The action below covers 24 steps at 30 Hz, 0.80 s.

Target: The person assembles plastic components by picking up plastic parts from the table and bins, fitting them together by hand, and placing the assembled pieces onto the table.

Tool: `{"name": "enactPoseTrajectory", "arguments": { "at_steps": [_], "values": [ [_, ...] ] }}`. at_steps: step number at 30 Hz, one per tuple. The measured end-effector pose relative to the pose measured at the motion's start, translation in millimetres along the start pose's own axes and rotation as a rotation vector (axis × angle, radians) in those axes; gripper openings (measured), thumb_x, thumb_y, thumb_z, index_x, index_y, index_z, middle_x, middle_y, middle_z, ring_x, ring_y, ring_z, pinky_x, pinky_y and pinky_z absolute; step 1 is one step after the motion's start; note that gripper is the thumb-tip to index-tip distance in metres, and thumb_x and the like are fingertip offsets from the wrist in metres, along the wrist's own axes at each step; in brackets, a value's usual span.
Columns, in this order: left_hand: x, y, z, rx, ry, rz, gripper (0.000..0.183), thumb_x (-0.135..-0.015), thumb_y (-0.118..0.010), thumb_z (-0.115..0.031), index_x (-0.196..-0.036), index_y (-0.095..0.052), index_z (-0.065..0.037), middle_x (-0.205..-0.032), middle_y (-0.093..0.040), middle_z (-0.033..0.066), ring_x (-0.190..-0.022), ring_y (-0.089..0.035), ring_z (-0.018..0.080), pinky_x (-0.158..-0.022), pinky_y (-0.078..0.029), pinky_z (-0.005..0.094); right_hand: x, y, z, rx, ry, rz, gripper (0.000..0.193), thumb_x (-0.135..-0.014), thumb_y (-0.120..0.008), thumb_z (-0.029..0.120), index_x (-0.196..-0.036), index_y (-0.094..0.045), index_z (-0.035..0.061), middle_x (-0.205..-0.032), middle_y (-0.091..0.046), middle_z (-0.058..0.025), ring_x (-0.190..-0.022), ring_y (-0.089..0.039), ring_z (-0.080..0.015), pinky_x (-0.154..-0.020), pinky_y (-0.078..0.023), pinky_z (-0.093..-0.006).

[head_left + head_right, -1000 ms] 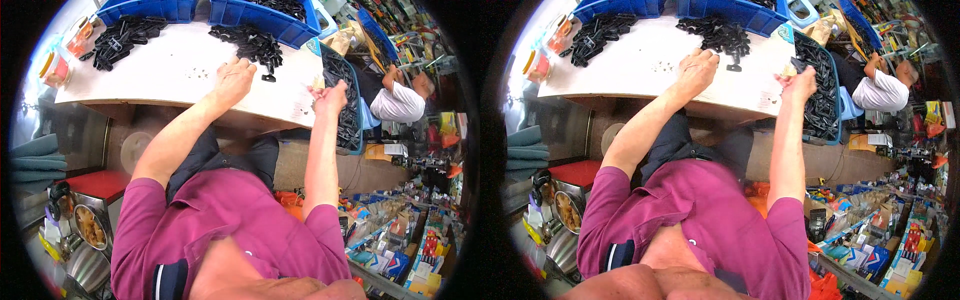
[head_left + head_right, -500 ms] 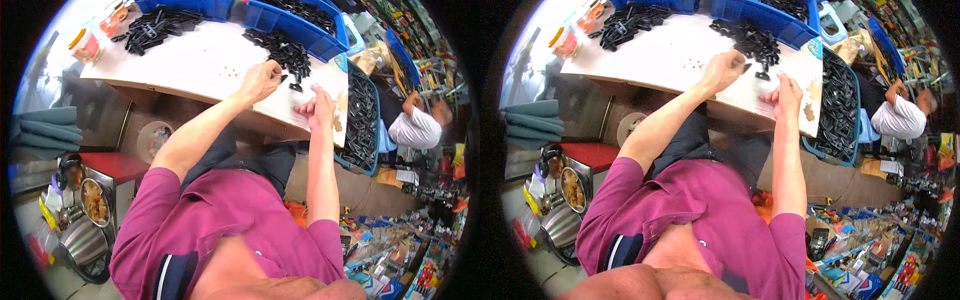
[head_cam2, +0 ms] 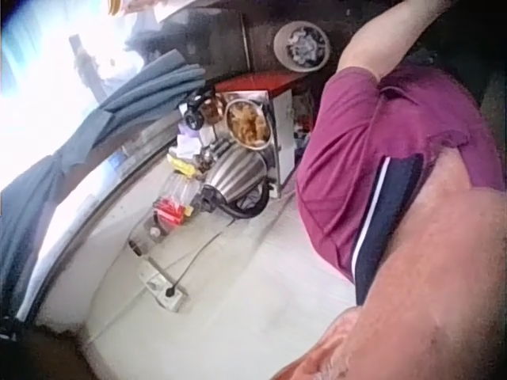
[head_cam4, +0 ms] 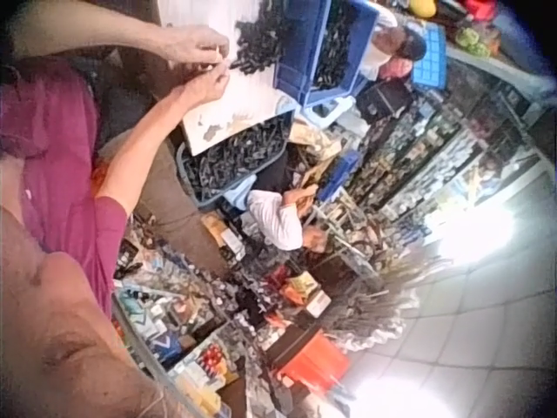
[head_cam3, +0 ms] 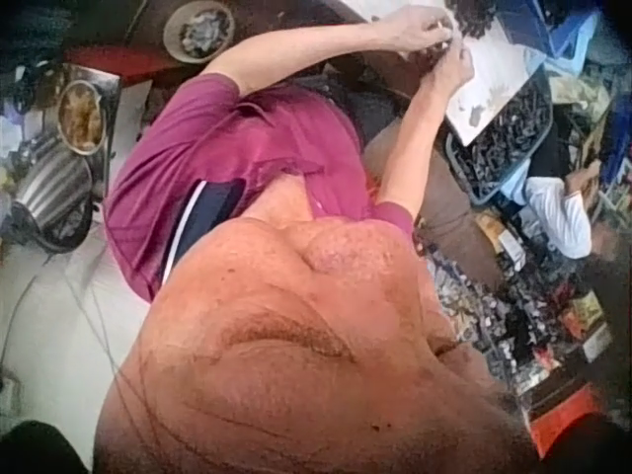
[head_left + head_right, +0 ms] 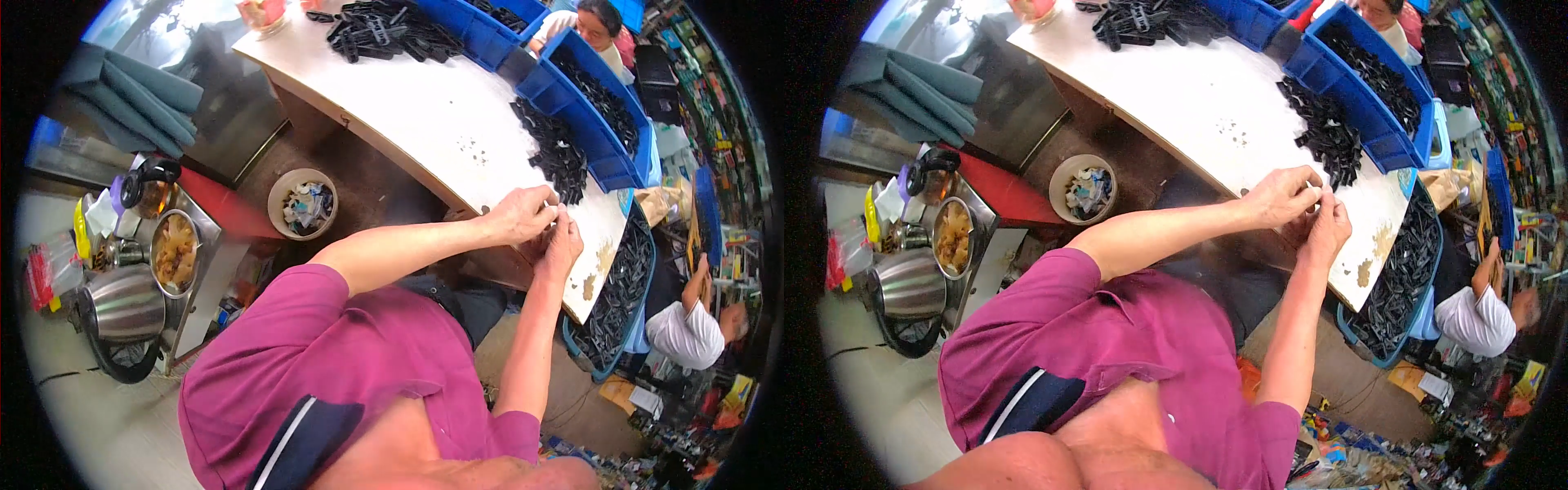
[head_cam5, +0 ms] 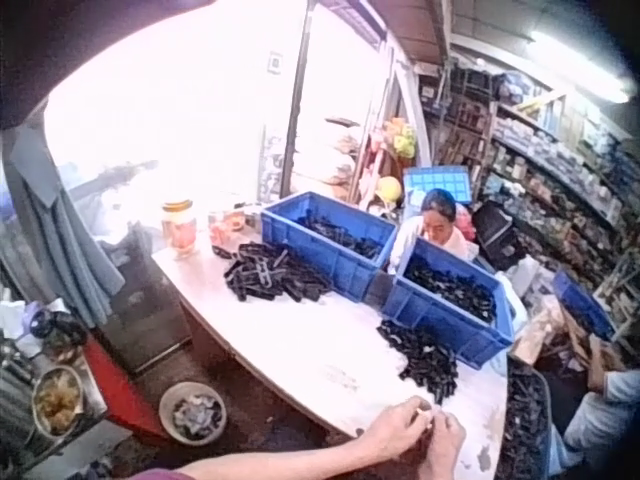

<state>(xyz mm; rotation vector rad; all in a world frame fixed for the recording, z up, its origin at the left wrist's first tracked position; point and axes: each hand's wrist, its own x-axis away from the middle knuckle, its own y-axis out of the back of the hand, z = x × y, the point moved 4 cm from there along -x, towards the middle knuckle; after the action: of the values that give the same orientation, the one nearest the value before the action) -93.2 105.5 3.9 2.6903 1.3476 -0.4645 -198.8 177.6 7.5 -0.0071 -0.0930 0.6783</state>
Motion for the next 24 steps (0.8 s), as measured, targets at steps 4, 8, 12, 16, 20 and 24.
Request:
{"name": "enactPoseTrajectory", "arguments": {
  "at_steps": [4, 8, 12, 16, 20, 24],
  "values": [
    [-5, 8, 10, 0.084, 0.140, -0.051, 0.024, -0.094, -0.050, -0.015, -0.099, -0.058, 0.007, -0.073, -0.066, 0.0140, -0.058, -0.066, 0.0215, -0.050, -0.055, 0.0313, 5, -2, 3, 0.123, 0.017, 0.114, 0.026, -0.095, -0.066, 0.030, -0.085, -0.065, 0.0052, -0.057, -0.048, 0.0060, -0.044, -0.034, -0.0025, -0.041, -0.025, -0.0212],
    [-9, 14, 4, 0.244, 0.342, -0.042, 0.023, -0.093, -0.048, -0.015, -0.096, -0.057, 0.006, -0.073, -0.066, 0.0155, -0.057, -0.066, 0.0224, -0.047, -0.055, 0.0328, 12, -9, 5, 0.138, 0.031, 0.167, 0.028, -0.097, -0.063, 0.031, -0.085, -0.064, 0.0054, -0.056, -0.047, 0.0060, -0.044, -0.033, -0.0016, -0.041, -0.025, -0.0204],
    [-3, 30, -6, 0.155, 0.406, 0.073, 0.026, -0.093, -0.051, -0.017, -0.104, -0.059, 0.005, -0.075, -0.067, 0.0173, -0.061, -0.067, 0.0240, -0.055, -0.057, 0.0360, 14, -13, 1, 0.141, 0.020, 0.210, 0.029, -0.098, -0.060, 0.030, -0.082, -0.061, 0.0055, -0.054, -0.046, 0.0042, -0.042, -0.034, -0.0042, -0.040, -0.026, -0.0220],
    [-9, 125, -16, -0.692, -0.314, -0.480, 0.035, -0.078, -0.068, -0.015, -0.110, -0.061, -0.005, -0.104, -0.065, 0.0197, -0.098, -0.063, 0.0355, -0.086, -0.050, 0.0463, 25, -24, 9, 0.118, -0.040, 0.131, 0.036, -0.101, -0.050, 0.031, -0.075, -0.053, 0.0064, -0.046, -0.038, 0.0002, -0.037, -0.035, -0.0111, -0.039, -0.041, -0.0295],
    [-35, 274, -30, -1.290, -0.331, -0.909, 0.042, -0.072, -0.068, -0.011, -0.113, -0.061, -0.010, -0.112, -0.058, 0.0169, -0.113, -0.050, 0.0383, -0.090, -0.042, 0.0497, 26, -24, 8, 0.035, -0.076, 0.133, 0.037, -0.101, -0.046, 0.032, -0.075, -0.048, 0.0060, -0.046, -0.036, -0.0012, -0.037, -0.036, -0.0125, -0.041, -0.050, -0.0343],
    [-49, 314, -11, -1.519, -0.125, -0.590, 0.046, -0.081, -0.067, -0.017, -0.126, -0.060, -0.019, -0.116, -0.061, 0.0120, -0.120, -0.049, 0.0375, -0.098, -0.037, 0.0546, 24, -24, 9, 0.011, -0.072, 0.121, 0.038, -0.101, -0.046, 0.032, -0.074, -0.048, 0.0062, -0.046, -0.035, -0.0007, -0.038, -0.036, -0.0120, -0.040, -0.049, -0.0343]
  ]
}}
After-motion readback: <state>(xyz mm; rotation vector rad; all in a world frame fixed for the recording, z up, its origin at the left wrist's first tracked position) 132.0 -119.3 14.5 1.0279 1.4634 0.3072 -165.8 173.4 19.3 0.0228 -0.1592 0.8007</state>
